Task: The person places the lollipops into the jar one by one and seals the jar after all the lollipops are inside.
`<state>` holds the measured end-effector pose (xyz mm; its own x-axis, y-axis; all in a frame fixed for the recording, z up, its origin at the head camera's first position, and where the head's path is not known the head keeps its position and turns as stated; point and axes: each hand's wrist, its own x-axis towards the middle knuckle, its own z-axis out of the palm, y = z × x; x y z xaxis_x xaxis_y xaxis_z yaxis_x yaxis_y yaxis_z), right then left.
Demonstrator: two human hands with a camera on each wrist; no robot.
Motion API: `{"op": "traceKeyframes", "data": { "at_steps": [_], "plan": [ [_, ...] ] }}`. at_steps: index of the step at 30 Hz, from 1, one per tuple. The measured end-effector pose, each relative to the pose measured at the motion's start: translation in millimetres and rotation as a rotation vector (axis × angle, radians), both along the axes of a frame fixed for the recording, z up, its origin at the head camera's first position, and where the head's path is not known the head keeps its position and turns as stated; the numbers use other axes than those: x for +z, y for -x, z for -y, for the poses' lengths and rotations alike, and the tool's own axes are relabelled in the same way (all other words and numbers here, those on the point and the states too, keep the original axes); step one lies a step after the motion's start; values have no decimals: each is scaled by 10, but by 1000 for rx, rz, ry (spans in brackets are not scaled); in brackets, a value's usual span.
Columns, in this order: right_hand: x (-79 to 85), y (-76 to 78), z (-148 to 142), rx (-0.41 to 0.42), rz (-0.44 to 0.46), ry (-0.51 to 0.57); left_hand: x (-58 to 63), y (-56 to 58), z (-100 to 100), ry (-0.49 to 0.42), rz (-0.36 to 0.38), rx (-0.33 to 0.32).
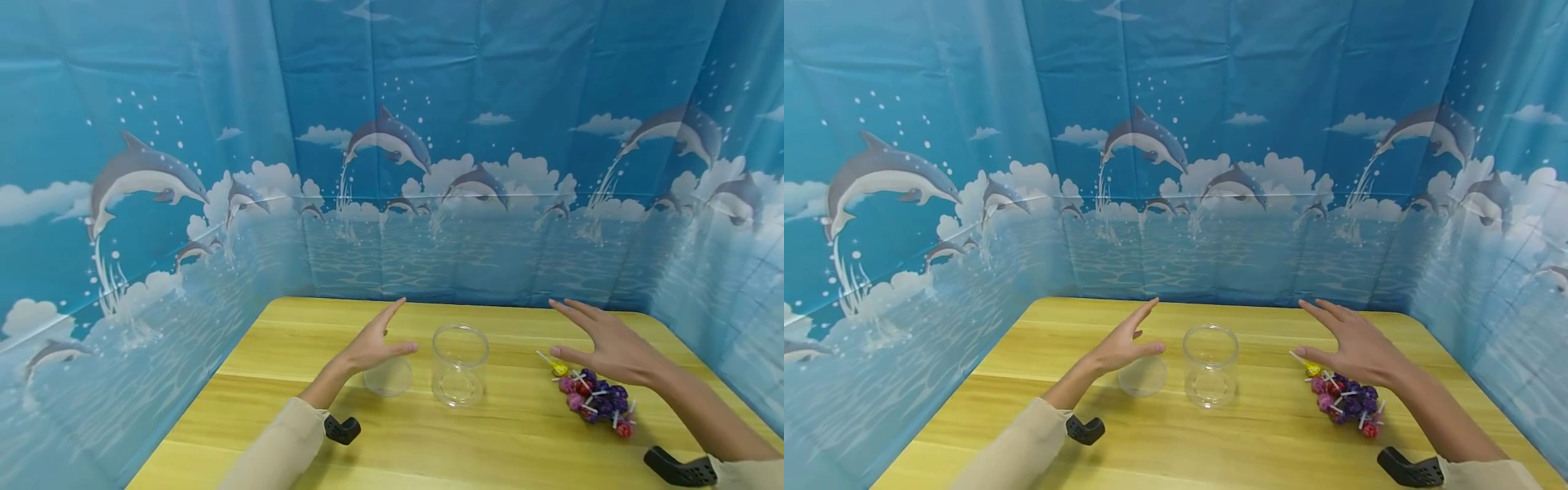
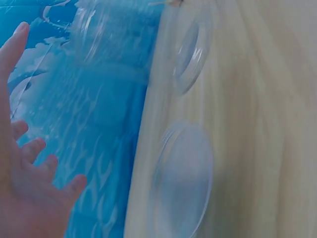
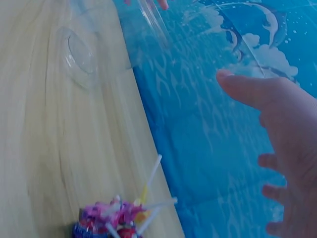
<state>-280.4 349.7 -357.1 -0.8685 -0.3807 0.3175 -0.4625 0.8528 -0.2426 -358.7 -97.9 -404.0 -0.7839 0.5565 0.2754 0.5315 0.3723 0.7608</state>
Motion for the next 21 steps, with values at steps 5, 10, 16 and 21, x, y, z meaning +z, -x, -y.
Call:
{"op": "traceKeyframes", "data": {
  "at_steps": [5,10,16,21],
  "plan": [
    [-58,-51,-124,24,6,58,-92,2,-198,-122,107,-75],
    [-130,-88,-238,9,19,96,-177,10,-370,-217,197,-138],
    [-334,-131,-398,10,77,143,-248,10,-478,-279,269,-171],
    [-486,-149,-556,-20,78,162,-273,-14,-536,-364,329,-190]
  ]
}}
